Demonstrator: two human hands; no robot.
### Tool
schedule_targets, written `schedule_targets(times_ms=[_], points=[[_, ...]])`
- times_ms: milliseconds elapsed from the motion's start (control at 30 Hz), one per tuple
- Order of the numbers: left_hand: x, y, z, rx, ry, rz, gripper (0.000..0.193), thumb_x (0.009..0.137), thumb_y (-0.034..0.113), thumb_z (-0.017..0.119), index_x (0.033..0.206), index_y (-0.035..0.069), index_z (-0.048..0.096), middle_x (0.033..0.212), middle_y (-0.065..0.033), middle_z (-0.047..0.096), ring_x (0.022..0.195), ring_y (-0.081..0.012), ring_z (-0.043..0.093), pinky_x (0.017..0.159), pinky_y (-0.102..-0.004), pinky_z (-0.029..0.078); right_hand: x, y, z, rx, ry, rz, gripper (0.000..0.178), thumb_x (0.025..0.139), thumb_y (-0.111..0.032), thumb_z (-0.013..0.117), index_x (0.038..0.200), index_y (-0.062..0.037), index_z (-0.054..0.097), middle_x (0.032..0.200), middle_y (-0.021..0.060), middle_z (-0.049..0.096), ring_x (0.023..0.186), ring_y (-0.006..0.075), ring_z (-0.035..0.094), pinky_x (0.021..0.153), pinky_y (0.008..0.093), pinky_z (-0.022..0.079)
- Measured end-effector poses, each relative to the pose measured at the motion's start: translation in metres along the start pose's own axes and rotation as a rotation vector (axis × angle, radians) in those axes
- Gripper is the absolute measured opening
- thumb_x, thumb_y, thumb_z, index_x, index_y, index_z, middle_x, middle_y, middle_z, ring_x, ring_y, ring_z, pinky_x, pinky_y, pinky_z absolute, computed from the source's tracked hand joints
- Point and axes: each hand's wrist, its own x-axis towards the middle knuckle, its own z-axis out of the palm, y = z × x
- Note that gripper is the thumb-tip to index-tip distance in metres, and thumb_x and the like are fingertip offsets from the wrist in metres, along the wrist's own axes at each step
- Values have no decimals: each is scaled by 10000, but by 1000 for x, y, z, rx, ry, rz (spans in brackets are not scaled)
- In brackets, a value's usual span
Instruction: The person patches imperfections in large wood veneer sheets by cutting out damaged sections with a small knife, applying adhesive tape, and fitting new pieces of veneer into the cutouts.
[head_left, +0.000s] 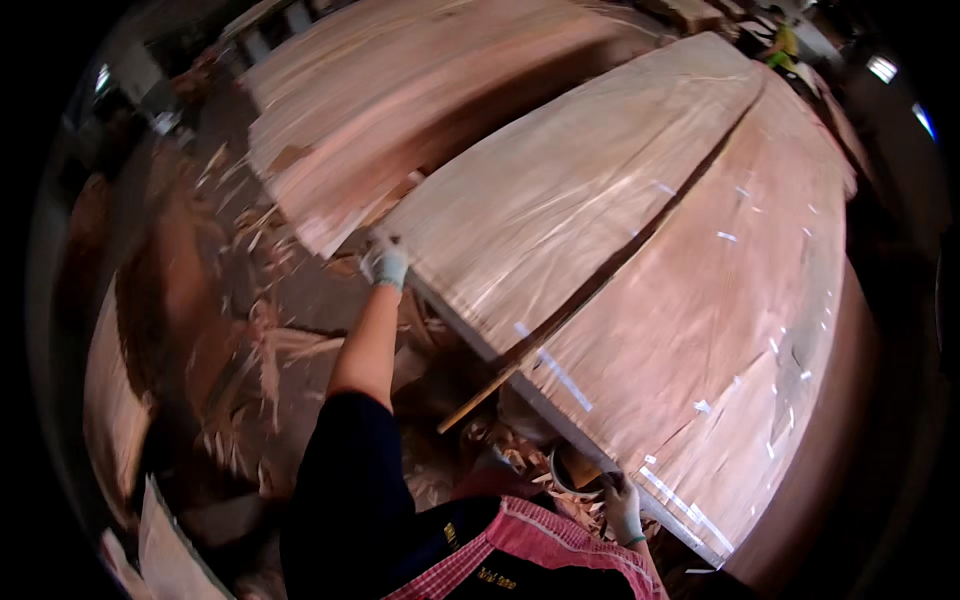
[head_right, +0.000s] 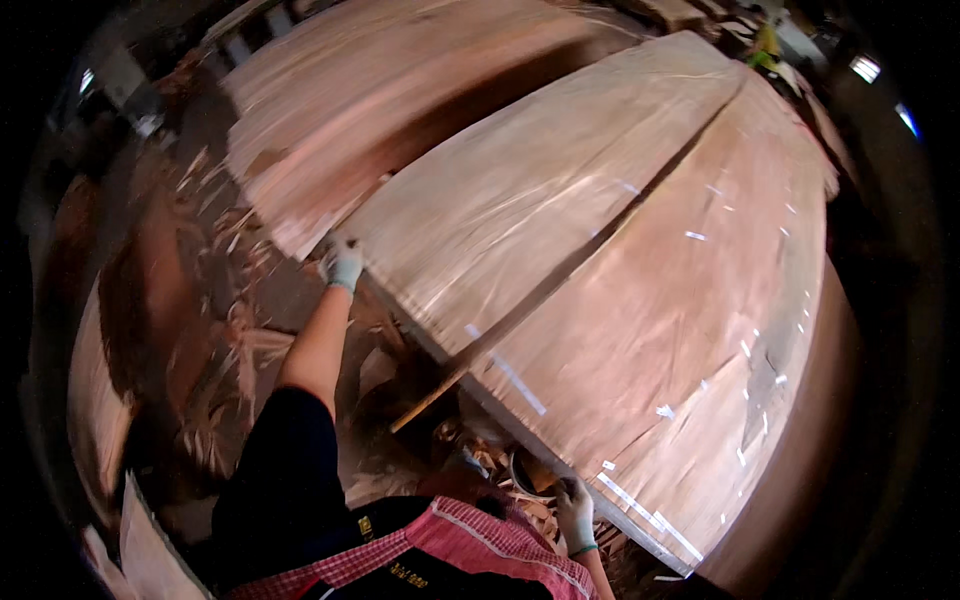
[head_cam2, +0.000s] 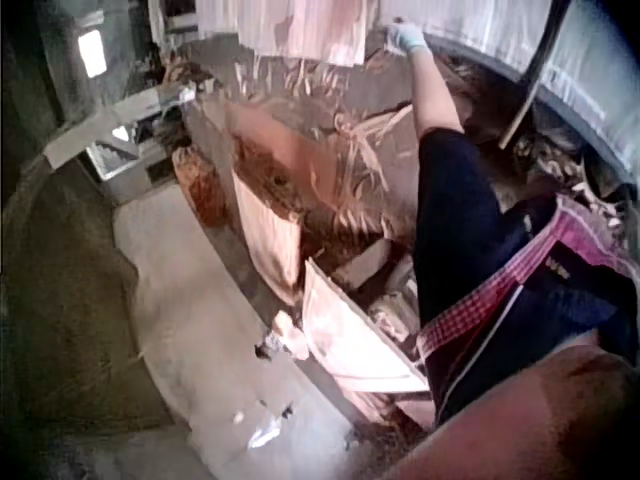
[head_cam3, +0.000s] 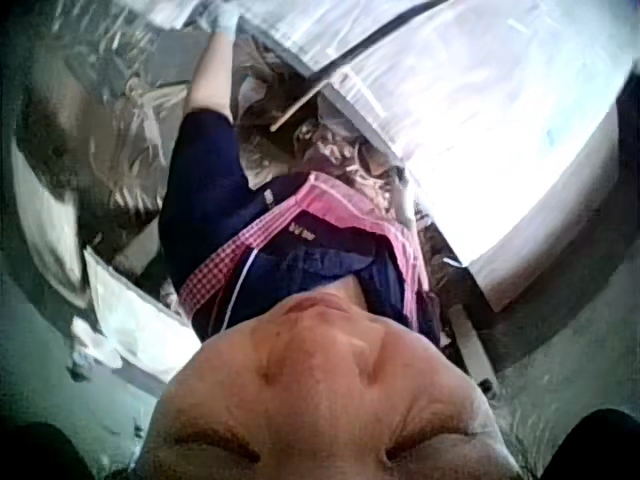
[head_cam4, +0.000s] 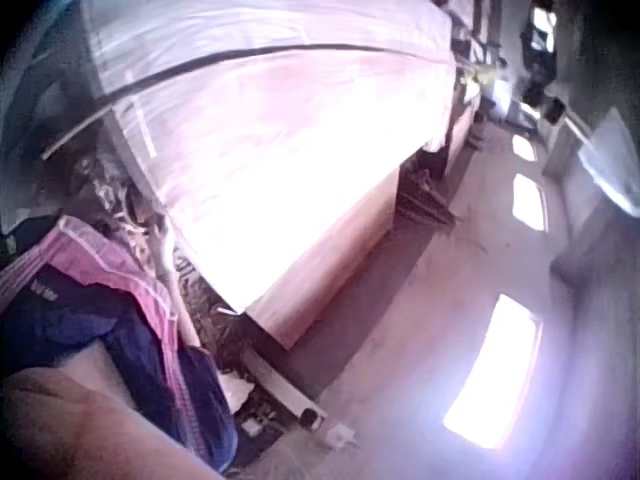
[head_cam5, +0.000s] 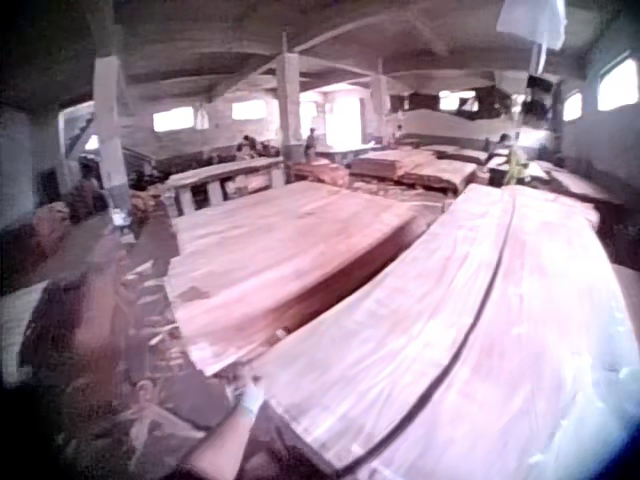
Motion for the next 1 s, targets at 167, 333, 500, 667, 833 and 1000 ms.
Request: schedule_targets(times_ms=[167,333,500,667,833,1000], points=[[4,24,50,-863,198,-47,540,778,56,667,1278,-35,487,1193,-188,594,1065,-287,579,919,-390,473,34,-84,35,-190,-175,-41,270,924,-198,605,1107,0,612,928,163,676,839,192,635,763,337,504],[19,24,44,-724,49,135,262,836,41,583,1088,-22,620,967,-159,679,902,-291,630,822,-390,499,96,-197,57,-257,-284,-277,274,944,-243,583,1061,4,591,832,173,640,737,243,641,682,365,500],[9,33,16,-585,177,106,411,833,108,651,1211,7,527,1115,-214,615,1003,-340,596,869,-406,479,130,-249,82,-78,-260,-392,280,956,-263,569,1032,6,591,810,155,647,685,223,640,654,350,520],[7,7,17,-127,-107,26,597,784,224,734,1290,28,484,1176,-225,584,1079,-347,579,917,-419,477,121,-227,88,-115,-306,-281,278,955,-245,568,1030,20,595,843,96,673,691,162,634,645,312,516],[43,-26,-8,-468,241,129,390,823,88,621,1203,37,549,1093,-168,648,969,-352,626,840,-428,487,118,-197,115,-162,-366,-267,289,936,-267,579,988,16,606,785,158,649,678,233,635,659,365,501],[-109,143,-78,-622,48,672,198,827,77,581,1014,48,640,868,-158,619,840,-343,592,759,-451,460,141,-240,84,-17,-150,-196,391,909,-348,657,1017,27,626,821,84,663,723,159,628,650,322,496]])
